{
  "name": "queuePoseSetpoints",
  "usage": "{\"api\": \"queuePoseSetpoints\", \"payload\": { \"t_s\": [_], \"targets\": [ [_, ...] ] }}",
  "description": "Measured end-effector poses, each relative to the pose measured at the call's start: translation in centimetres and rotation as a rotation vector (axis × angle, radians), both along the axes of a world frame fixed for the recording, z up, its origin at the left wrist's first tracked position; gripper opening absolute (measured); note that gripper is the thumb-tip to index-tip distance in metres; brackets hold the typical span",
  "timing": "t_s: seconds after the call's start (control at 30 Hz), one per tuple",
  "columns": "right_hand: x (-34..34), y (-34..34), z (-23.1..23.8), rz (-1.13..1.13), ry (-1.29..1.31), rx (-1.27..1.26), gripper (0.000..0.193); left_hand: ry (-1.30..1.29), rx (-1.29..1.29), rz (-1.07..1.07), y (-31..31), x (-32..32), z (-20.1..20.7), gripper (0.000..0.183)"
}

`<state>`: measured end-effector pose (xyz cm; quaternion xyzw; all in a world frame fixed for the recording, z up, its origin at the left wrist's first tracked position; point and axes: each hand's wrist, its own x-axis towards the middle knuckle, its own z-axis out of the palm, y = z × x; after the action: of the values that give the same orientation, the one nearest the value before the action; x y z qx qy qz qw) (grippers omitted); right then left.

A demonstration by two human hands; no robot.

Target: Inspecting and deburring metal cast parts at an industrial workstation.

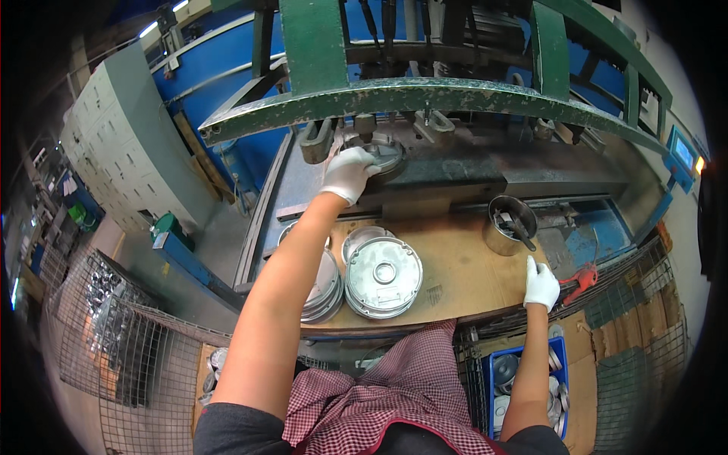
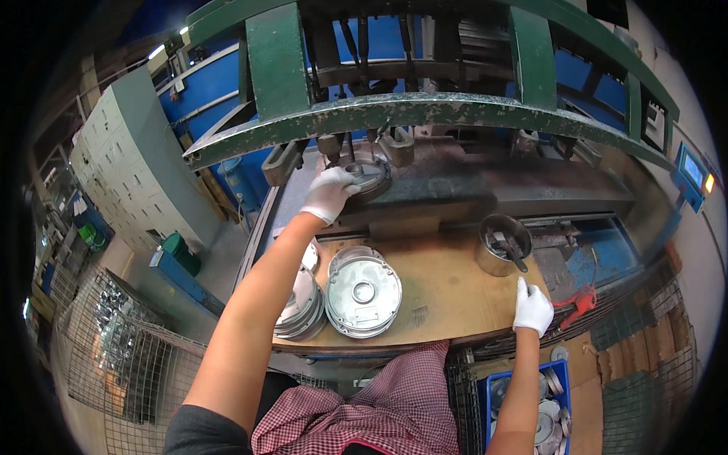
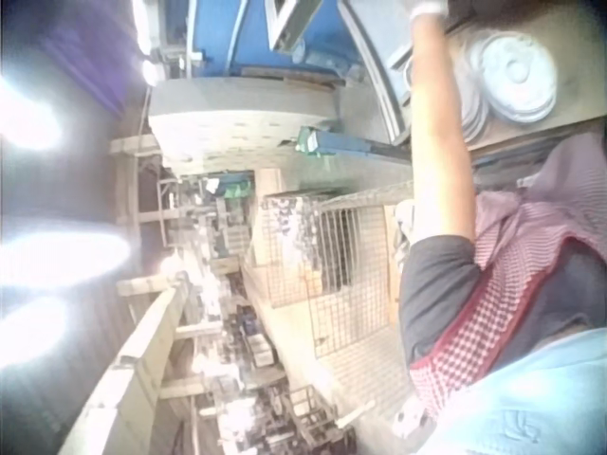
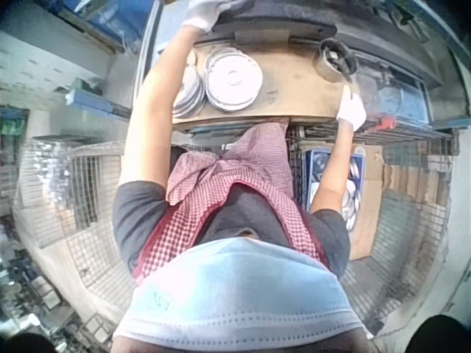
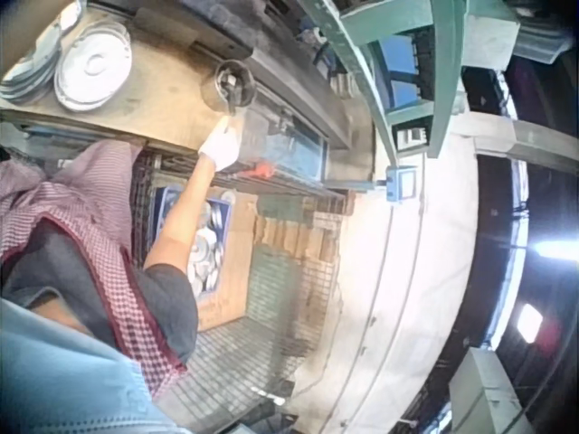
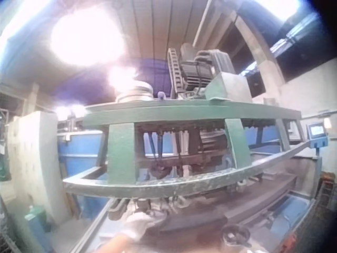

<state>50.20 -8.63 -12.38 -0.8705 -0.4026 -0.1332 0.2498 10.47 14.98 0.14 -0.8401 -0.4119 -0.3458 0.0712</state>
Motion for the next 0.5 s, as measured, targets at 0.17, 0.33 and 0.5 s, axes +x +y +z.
{"api": "queuePoseSetpoints", "payload": {
  "t_s": [0.17,0.33,0.5],
  "targets": [
    [0.1,0.0,-0.4,0.029,-0.012,0.065,0.046,0.032,-0.020,-0.061,1.5,-1.8,-0.1,0.017],
    [0.2,0.1,-0.8,0.025,-0.024,0.095,0.046,0.000,-0.116,-0.098,1.4,-1.7,-0.1,0.018],
    [-0.3,0.5,-0.5,0.003,-0.006,0.099,0.045,0.028,-0.142,0.110,0.8,0.0,-0.2,0.021]
  ]
}}
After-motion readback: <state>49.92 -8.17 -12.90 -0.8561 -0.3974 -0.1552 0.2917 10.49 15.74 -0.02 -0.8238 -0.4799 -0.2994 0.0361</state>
